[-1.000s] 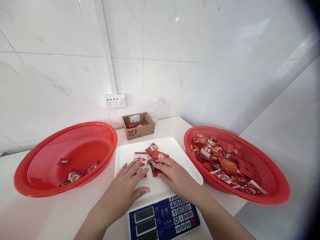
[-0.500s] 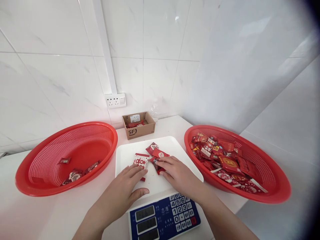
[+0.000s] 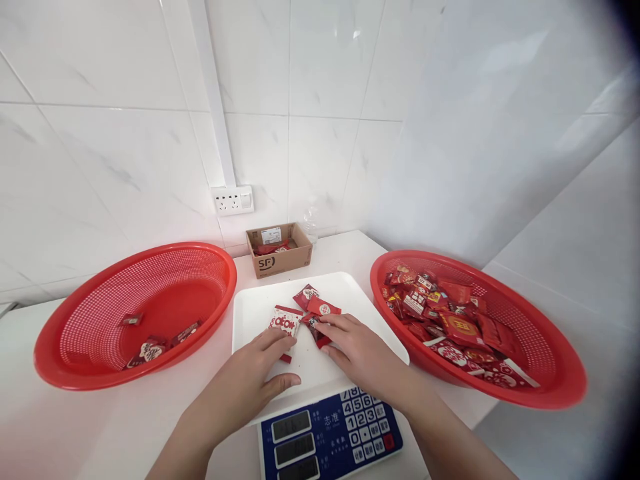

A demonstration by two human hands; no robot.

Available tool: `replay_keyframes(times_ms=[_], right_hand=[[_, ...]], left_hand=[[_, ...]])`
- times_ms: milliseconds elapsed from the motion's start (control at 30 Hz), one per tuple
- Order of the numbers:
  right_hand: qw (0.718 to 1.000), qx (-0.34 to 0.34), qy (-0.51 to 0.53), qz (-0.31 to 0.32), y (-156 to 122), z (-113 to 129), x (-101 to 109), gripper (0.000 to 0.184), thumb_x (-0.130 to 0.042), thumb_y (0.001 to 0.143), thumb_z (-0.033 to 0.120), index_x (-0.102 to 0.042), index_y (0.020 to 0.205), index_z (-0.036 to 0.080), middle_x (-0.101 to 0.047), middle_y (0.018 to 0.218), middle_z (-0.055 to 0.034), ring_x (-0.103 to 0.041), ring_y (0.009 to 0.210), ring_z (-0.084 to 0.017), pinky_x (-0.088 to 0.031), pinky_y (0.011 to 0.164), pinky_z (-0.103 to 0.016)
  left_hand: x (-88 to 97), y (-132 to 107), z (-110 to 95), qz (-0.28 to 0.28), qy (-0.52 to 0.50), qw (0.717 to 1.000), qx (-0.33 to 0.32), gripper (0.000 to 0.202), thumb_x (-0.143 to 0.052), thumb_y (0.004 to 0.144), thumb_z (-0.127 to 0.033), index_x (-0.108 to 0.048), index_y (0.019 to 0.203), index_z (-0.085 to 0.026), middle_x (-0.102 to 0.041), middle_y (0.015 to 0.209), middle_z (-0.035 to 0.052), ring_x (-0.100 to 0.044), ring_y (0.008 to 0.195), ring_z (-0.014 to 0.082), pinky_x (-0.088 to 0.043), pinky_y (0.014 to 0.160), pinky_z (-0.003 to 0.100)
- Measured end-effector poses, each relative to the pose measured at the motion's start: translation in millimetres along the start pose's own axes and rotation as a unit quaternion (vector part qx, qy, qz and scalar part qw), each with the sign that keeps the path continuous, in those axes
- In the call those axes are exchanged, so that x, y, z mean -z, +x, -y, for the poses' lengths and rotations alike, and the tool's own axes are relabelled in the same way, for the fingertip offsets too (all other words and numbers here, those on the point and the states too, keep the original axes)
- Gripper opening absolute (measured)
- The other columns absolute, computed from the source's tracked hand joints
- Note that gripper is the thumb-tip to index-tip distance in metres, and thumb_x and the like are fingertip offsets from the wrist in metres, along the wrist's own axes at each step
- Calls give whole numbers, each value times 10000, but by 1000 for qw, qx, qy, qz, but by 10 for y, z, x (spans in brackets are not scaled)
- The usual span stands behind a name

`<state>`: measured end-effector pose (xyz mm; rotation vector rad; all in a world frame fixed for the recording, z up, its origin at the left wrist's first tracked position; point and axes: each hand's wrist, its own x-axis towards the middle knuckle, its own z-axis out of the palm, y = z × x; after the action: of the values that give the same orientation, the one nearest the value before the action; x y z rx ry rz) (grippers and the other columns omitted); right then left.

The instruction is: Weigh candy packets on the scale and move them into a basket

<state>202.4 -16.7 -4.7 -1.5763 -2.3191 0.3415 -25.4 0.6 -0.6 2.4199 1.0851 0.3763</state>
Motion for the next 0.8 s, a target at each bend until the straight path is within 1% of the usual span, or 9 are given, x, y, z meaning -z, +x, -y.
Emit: replay_keyframes(times_ms=[133,300,467,567,633,800], right_hand=[[1000,6,3,-13,18,12,-42,406,-479,867,186,-548,1262,126,-529,1303,-117,-477,1188,-260,-408,1010,-431],[999,29,24,-31,11,21,-43,387,-491,863,195,-563,1241,161,-536,1298,-109,-501,1166,-256,-432,987,-435],[997,10,9,-78,48,-88,18,382,-463,862,156,-566,1225,215,-544,1281,-83,-486,1173,-251,-429,976,-456],[998,21,-16,-65,94,-164,23,363,-452,861,123,-590,1178,232,-556,1264,-53,-500,1137,-243,-440,955,-441],[998,27,-23,-52,118,-196,16,330,-449,861,111,-627,1112,232,-562,1257,-40,-506,1120,-239,-440,949,-430],[999,9,-14,-50,125,-238,12,278,-446,878,137,-673,1026,198,-593,1212,-59,-507,1117,-239,-438,950,-428]], left_hand=[[7,-7,-7,-4,-4,1000,-8,379,-546,859,-377,-524,1224,-277,-506,1331,47,-549,1145,240,-486,921,353],[10,-8,12,-12,-4,1000,-17,378,-542,865,-359,-515,1235,-284,-516,1317,46,-560,1130,237,-498,906,355],[-5,5,42,-32,21,999,-24,417,-546,863,-372,-493,1268,-285,-494,1343,58,-514,1182,251,-467,952,386],[-6,13,38,-34,44,998,-31,405,-542,867,-353,-497,1266,-297,-471,1366,49,-478,1215,255,-437,988,413],[1,16,31,-32,54,997,-36,375,-535,873,-341,-518,1244,-288,-494,1346,50,-470,1220,258,-422,1002,430],[18,15,26,-22,55,997,-43,275,-523,883,-336,-572,1141,-256,-539,1284,57,-482,1198,255,-430,990,432]])
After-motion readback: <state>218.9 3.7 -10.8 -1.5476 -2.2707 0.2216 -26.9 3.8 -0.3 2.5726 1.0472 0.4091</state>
